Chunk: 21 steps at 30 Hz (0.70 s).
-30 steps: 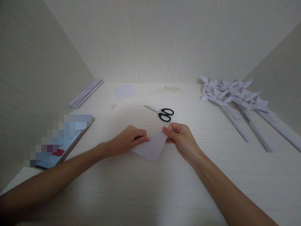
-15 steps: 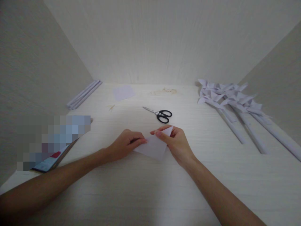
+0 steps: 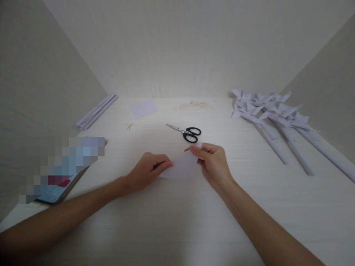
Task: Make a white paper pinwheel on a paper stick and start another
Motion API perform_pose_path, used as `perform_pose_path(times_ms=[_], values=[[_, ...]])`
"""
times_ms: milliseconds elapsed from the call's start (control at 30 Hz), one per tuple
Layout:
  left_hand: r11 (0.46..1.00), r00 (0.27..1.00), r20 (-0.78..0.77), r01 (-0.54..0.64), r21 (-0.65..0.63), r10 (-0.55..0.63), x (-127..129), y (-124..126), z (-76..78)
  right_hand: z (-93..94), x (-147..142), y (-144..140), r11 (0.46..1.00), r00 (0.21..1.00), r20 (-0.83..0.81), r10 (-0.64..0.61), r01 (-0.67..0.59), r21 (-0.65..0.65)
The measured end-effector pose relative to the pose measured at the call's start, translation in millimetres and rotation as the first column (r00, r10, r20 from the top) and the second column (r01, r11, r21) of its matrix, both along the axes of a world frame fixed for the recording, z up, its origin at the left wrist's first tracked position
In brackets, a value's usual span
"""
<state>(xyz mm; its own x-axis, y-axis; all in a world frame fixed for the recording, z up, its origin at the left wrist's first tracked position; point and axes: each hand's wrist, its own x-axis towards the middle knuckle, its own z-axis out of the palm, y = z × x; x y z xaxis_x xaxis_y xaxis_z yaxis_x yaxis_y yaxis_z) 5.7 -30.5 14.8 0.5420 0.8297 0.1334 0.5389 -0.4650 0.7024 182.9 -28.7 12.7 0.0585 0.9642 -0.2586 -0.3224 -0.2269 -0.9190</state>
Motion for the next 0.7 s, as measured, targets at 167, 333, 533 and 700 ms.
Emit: perform_pose_path(times_ms=[167, 333, 533, 700], values=[[1.0, 1.0, -0.007, 0.01, -0.02, -0.011, -4, -4, -2.6, 6.0, 24, 13, 0.962, 0.964, -0.026, -0.264, 0.265, 0.068], [0.998, 1.0, 0.027, 0.0, -0.068, 0.002, -5, -5, -4.0, 4.5, 18, 8, 0.972, 0.992, 0.052, -0.113, 0.1, 0.212], [0.977, 0.994, 0.064, 0.099, -0.187, -0.088, -4, -4, -4.4, -3.0, 11, -2, 0.948, 0.908, 0.416, -0.043, -0.095, 0.305], [0.927, 0.979, 0.185, 0.145, -0.347, -0.084, -1, -4, -2.9, -2.3, 0, -9, 0.935, 0.823, 0.568, 0.008, -0.208, 0.287]])
